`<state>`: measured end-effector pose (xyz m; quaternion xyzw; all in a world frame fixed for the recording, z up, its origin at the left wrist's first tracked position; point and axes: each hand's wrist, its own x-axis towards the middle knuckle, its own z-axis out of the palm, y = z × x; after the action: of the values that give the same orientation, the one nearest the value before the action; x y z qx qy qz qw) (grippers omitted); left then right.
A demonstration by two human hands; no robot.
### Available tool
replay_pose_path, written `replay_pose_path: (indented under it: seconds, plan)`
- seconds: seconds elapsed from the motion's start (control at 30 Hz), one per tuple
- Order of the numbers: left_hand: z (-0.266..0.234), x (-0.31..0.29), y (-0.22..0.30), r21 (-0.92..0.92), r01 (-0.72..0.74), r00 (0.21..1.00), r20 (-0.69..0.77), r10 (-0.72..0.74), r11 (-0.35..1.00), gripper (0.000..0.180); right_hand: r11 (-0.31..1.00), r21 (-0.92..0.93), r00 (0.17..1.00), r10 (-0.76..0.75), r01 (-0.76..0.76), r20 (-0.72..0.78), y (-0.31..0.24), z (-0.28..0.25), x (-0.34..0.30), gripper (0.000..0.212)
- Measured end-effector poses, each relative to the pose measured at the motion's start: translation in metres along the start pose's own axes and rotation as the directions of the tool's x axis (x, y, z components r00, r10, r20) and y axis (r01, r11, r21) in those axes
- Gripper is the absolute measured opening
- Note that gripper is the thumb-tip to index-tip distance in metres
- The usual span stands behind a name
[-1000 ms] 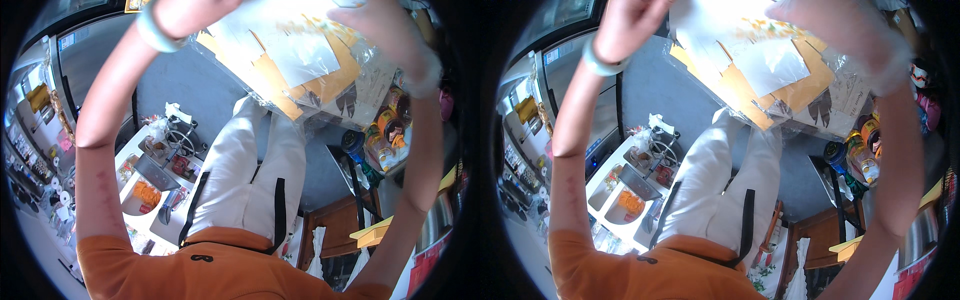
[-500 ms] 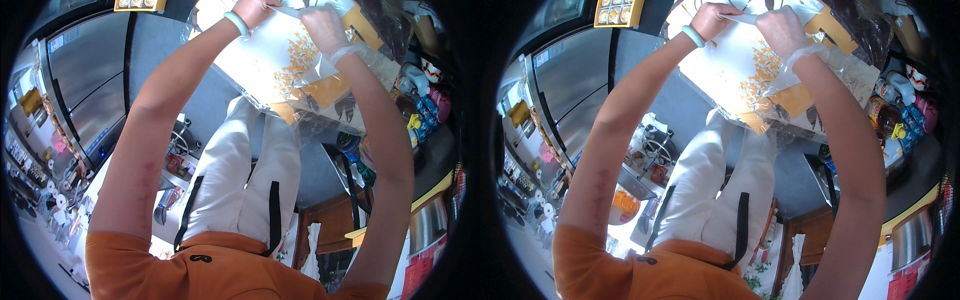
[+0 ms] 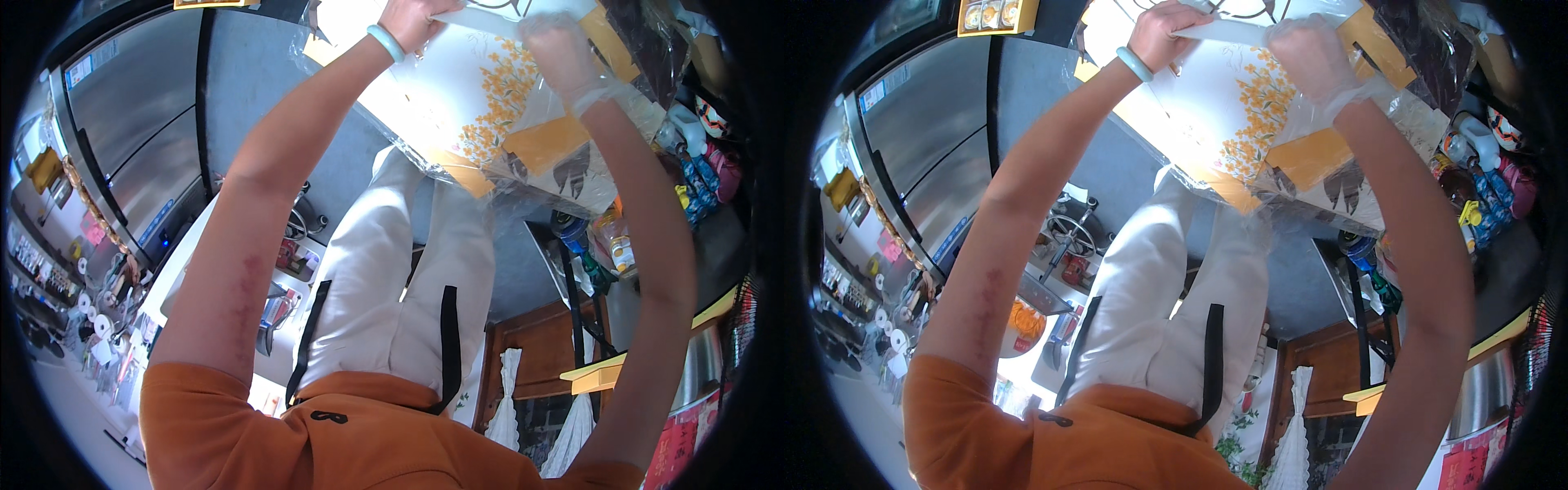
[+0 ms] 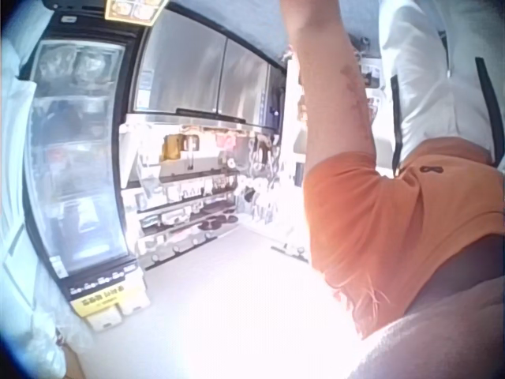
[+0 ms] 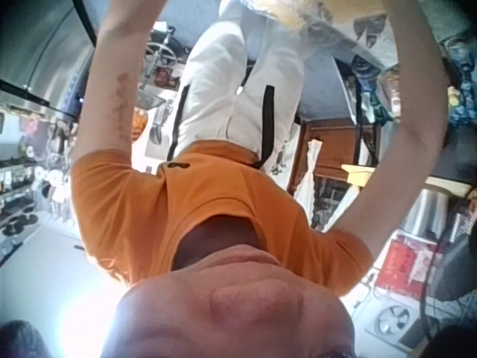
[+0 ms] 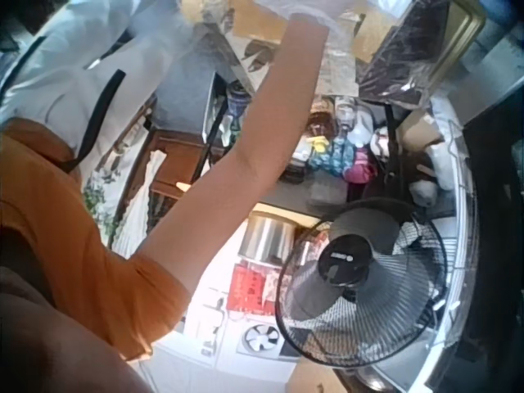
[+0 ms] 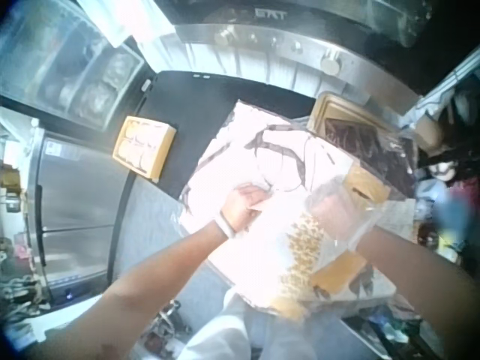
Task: The person assembles cardboard bakery boxes by hand, inserting items into a box and folding the tabs to secure it.
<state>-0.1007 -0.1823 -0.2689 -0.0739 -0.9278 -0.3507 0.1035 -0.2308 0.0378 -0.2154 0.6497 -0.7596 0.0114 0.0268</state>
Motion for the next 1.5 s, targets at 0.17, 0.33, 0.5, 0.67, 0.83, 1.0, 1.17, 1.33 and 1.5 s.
replay_pose_path:
  seconds: [0.17, 0.33, 0.5, 0.67, 0.83, 1.0, 1.17, 1.33, 1.5]
  plan:
    - [-0.004, -0.008, -0.001, 0.237, -0.205, 0.979, 0.036, 0.202, 0.950, 0.041, 0.903, -0.407, 0.989, -0.100, 0.138, 0.112, -0.033, 0.006, -0.007, 0.003]
    - [-0.008, -0.015, 0.008, 0.357, -0.303, 0.952, 0.162, 0.260, 0.884, 0.039, 0.881, -0.443, 0.983, -0.111, 0.166, 0.147, -0.046, 0.018, -0.018, 0.004]
    - [-0.010, -0.017, 0.016, 0.399, -0.307, 0.945, 0.239, 0.225, 0.864, 0.037, 0.882, -0.435, 0.981, -0.133, 0.182, 0.141, -0.048, 0.024, -0.020, 0.003]
    - [-0.026, -0.005, 0.021, 0.209, -0.085, 0.979, 0.198, 0.043, 0.974, 0.045, 0.997, -0.081, 0.999, 0.015, -0.018, -0.039, -0.022, 0.012, -0.023, 0.005]
    - [-0.033, 0.002, 0.053, -0.513, 0.583, 0.764, 0.085, -0.639, 0.630, 0.049, 0.659, 0.616, 0.861, 0.505, -0.432, 0.064, 0.008, -0.055, -0.015, 0.021]
    - [-0.030, -0.016, 0.061, -0.440, 0.736, 0.667, 0.342, -0.662, 0.515, 0.060, -0.062, 0.876, 0.656, 0.638, -0.478, 0.403, 0.019, -0.056, -0.026, 0.026]
    - [-0.031, -0.024, 0.073, -0.208, 0.728, 0.683, 0.132, -0.719, 0.653, 0.067, -0.327, 0.885, 0.586, 0.663, -0.333, 0.465, 0.013, -0.063, -0.034, 0.027]
    - [-0.061, -0.013, 0.083, -0.633, 0.660, 0.715, 0.363, -0.597, 0.405, 0.036, -0.369, 0.874, 0.538, 0.689, -0.317, 0.486, 0.013, -0.090, -0.035, 0.033]
    - [-0.098, 0.006, 0.130, -0.705, 0.680, 0.610, 0.392, -0.689, 0.201, 0.019, -0.389, 0.839, 0.450, 0.715, -0.381, 0.536, -0.020, -0.111, -0.039, 0.048]
